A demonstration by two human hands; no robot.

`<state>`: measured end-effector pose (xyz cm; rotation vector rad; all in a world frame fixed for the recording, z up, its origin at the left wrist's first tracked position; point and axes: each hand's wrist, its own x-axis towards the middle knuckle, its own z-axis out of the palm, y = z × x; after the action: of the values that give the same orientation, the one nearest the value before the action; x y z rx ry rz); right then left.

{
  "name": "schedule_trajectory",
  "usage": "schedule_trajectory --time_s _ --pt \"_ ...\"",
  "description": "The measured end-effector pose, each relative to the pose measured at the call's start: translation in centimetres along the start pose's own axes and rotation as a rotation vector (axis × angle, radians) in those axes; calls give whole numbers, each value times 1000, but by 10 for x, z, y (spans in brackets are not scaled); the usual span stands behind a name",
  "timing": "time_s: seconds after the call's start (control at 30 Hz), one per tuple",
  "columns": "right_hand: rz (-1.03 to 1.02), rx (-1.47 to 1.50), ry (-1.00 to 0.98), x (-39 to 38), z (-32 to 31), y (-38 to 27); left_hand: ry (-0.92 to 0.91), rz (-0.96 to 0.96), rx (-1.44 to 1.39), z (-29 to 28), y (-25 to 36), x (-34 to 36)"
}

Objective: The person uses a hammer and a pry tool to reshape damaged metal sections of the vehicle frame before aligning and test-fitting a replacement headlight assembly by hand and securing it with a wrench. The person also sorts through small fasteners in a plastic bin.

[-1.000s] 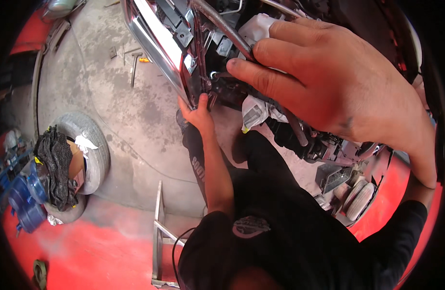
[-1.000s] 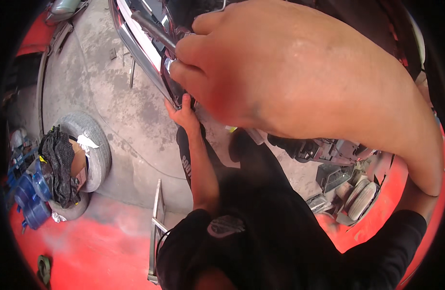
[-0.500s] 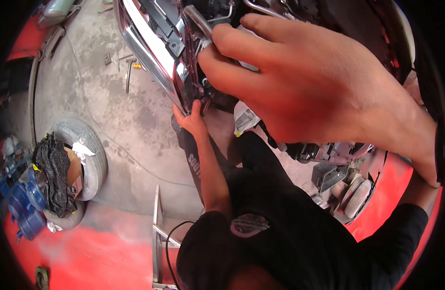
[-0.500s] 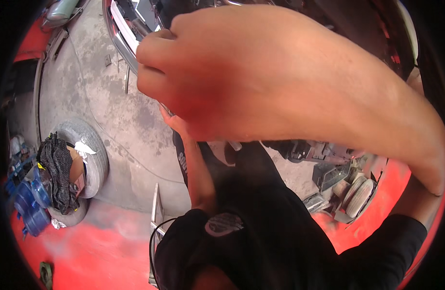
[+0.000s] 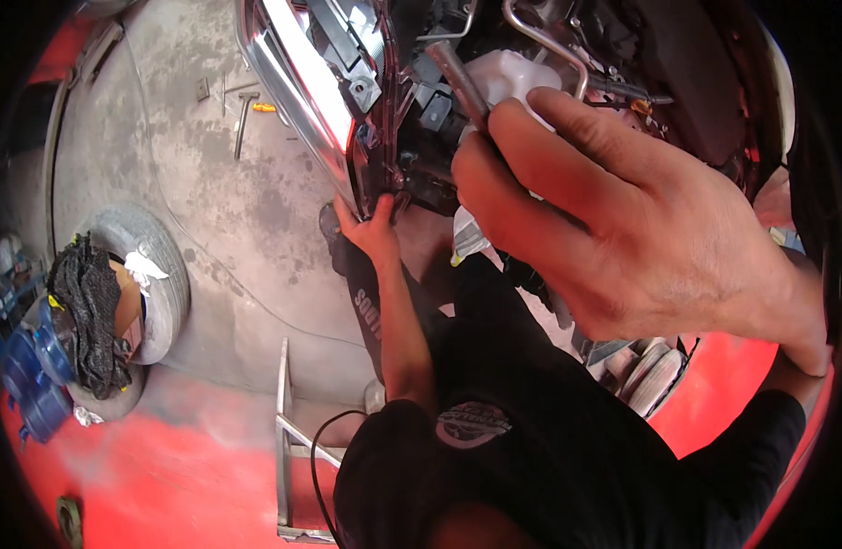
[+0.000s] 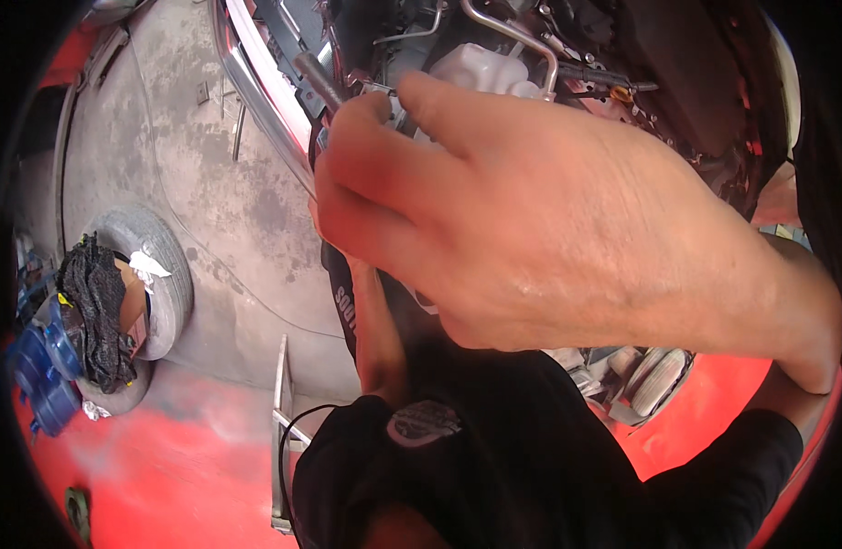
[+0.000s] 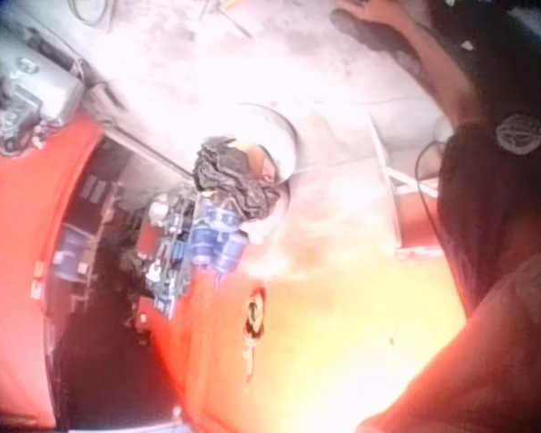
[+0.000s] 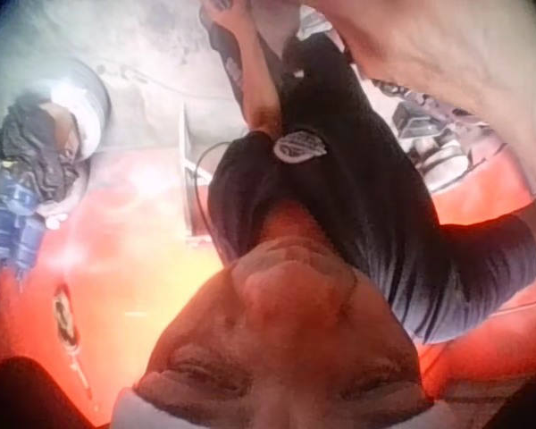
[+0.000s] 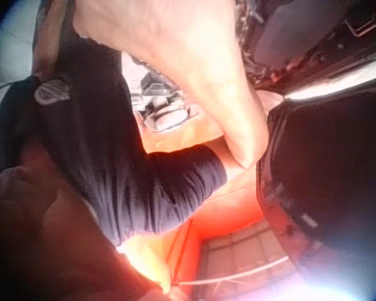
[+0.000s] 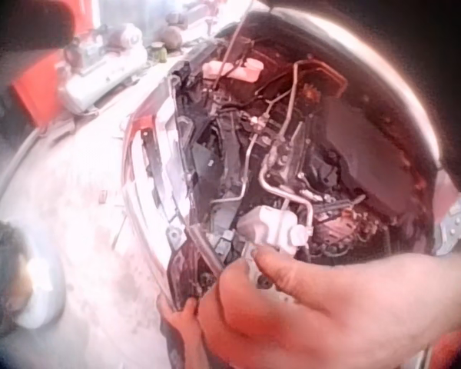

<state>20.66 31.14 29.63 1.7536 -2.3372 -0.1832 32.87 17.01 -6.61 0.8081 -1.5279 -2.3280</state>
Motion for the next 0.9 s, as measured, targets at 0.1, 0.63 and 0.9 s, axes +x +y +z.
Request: schedule_trajectory --time_s 0.1,0.63,0.9 --pt "-38 118 -240 5 -24 4 -43 -92 -216 -12 -14 5" --pt "651 954 -604 21 -27 -4 -35 6 38 -5 0 4" --pt "38 346 -154 13 -17 5 20 -16 -25 3 8 3"
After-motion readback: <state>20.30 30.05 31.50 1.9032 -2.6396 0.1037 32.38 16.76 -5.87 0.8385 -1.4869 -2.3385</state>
